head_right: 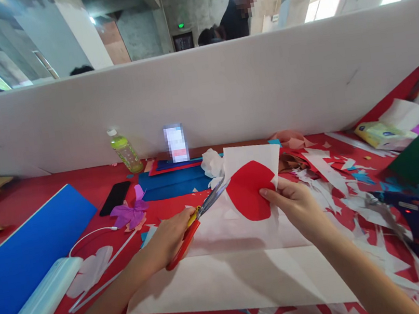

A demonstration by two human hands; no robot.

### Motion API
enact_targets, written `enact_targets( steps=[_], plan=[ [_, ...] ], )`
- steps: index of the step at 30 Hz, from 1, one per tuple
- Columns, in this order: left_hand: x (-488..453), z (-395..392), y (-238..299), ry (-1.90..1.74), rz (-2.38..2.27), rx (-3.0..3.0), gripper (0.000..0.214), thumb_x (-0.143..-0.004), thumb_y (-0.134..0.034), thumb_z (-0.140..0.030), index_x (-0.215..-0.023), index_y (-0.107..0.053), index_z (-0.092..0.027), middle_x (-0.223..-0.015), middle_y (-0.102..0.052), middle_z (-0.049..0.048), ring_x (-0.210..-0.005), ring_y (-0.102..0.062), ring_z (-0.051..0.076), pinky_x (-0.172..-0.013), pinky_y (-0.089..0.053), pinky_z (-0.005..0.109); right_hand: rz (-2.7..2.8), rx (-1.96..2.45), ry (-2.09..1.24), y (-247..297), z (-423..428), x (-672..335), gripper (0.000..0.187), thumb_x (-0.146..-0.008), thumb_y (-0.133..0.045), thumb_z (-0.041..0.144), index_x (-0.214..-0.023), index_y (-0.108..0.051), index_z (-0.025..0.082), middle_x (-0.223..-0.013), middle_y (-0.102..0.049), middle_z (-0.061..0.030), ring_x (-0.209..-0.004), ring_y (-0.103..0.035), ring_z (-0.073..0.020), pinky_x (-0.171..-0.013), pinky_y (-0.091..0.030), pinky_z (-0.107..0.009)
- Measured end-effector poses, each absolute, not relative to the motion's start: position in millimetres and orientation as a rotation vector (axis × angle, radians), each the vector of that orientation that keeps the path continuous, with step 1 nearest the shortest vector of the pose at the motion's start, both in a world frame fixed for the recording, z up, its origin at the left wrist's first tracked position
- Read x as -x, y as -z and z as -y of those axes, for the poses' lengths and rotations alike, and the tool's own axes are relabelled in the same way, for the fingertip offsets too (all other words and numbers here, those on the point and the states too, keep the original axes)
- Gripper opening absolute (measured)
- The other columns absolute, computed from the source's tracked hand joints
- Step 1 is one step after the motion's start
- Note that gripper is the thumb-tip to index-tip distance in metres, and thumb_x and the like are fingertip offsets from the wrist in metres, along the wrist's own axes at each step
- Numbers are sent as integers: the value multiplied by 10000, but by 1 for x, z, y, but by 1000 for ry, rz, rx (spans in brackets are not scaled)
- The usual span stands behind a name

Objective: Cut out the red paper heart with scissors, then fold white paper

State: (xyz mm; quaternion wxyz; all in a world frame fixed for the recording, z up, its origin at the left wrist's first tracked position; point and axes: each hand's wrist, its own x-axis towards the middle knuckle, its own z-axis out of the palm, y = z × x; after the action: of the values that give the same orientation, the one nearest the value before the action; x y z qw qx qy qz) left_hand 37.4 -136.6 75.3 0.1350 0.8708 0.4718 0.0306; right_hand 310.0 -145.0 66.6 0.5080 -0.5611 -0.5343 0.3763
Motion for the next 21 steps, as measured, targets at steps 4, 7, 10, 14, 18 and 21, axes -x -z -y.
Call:
enact_targets(
  steps=[4,7,10,14,18,21],
  plan=[
    [-43,136,-82,6,-1389,-2497,358,-874,-334,-214,-1228,-324,-160,-1163,-547,125,-984,-562,261,-715,-441,347,1311,1389,-890,-65,145,-310,263,-700,-625,435,-625,-601,184,-603,-604,-3,-585,-557,-168,-499,-425,-259],
    [-48,134,-83,-7,-1386,-2504,350,-891,-298,-233,-1232,-327,-162,-1175,-541,128,-972,-569,265,-711,-441,359,1349,1403,-863,-65,146,-309,289,-693,-633,416,-544,-545,184,-555,-566,9,-530,-513,-141,-462,-393,-243],
    [-52,132,-82,-63,-1390,-2545,362,-902,-271,-251,-1247,-318,-152,-1204,-519,135,-991,-560,271,-709,-443,362,1352,1380,-881,-66,147,-307,286,-681,-642,409,-536,-533,188,-551,-570,7,-548,-530,-154,-475,-411,-248],
    [-57,130,-82,-78,-1428,-2567,368,-897,-294,-233,-1249,-316,-132,-1171,-540,138,-977,-568,274,-697,-445,357,1349,1344,-959,-64,146,-307,256,-711,-611,433,-637,-589,189,-631,-618,-8,-621,-567,-183,-534,-443,-272],
    [-57,131,-82,-79,-1429,-2568,330,-900,-278,-204,-1217,-343,-140,-1078,-587,123,-940,-588,269,-684,-441,342,1339,1339,-956,-61,145,-308,219,-699,-624,415,-690,-624,196,-613,-610,-8,-634,-568,-195,-540,-442,-285],
    [-55,132,-81,-88,-1410,-2586,303,-888,-300,-185,-1182,-366,-149,-1022,-605,110,-897,-602,258,-668,-435,321,1332,1347,-945,-61,145,-309,235,-691,-628,424,-644,-600,195,-584,-589,-3,-598,-550,-182,-523,-431,-280]
  ],
)
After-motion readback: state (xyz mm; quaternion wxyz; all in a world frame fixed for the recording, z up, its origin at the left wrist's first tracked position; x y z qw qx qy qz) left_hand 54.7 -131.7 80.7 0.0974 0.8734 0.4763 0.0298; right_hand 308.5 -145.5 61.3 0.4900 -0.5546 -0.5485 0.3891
